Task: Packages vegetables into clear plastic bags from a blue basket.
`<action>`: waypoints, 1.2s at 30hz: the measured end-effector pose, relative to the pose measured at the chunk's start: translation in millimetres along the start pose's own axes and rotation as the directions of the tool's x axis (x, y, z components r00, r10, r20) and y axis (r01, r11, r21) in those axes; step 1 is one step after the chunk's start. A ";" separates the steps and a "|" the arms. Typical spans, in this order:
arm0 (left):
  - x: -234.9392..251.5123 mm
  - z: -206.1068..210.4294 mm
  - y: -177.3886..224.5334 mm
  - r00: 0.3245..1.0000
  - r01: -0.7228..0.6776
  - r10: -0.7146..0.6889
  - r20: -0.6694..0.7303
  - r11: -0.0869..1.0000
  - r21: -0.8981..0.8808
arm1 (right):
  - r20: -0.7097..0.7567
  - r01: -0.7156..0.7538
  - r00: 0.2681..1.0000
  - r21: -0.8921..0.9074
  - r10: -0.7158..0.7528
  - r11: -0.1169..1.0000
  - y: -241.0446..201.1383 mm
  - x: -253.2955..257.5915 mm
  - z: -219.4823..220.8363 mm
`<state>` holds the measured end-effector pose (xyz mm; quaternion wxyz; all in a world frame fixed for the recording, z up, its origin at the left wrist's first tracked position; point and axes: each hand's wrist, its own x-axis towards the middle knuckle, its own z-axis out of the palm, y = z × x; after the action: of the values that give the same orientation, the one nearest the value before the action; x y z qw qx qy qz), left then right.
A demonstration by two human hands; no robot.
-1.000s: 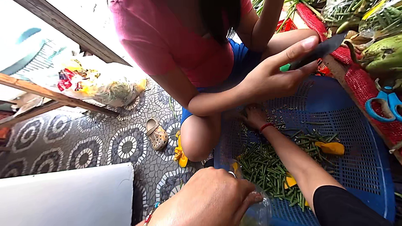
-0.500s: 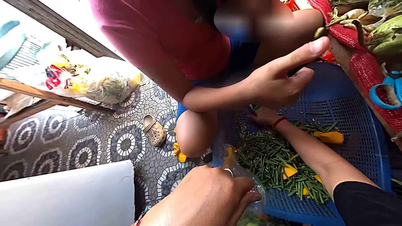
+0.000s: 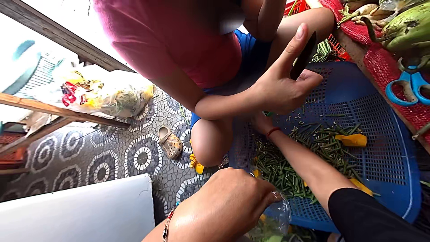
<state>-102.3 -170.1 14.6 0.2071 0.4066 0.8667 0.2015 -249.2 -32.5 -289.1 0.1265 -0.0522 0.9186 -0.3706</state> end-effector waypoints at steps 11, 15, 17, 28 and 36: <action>5.3 -0.5 2.7 0.999 0.033 -0.034 0.029 0.998 0.045 | 0.431 0.078 0.901 -0.265 0.046 0.961 -11.6 -115.2 14.1; 6.3 -4.6 0.2 0.991 0.103 -0.104 0.080 0.994 0.022 | 0.613 0.103 0.785 -0.268 0.087 0.958 -17.6 -141.3 -39.8; 6.2 -6.7 -3.5 0.986 0.138 -0.137 0.089 0.990 0.000 | 0.604 0.094 0.796 -0.074 -0.030 0.993 -10.3 -126.3 -80.2; -4.4 -5.1 -22.1 0.991 0.130 -0.127 0.045 0.990 -0.063 | -0.326 -0.257 0.928 -0.221 0.177 0.941 134.9 -11.5 -95.4; 17.6 -3.0 -5.3 0.993 0.090 -0.085 0.078 0.994 -0.056 | 0.213 0.329 0.929 -0.107 -0.302 0.938 90.8 -62.3 -45.6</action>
<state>-117.5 -159.8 10.9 0.2602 0.3691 0.8689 0.2025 -201.8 75.1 -308.3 0.1498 -0.2439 0.9054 -0.3136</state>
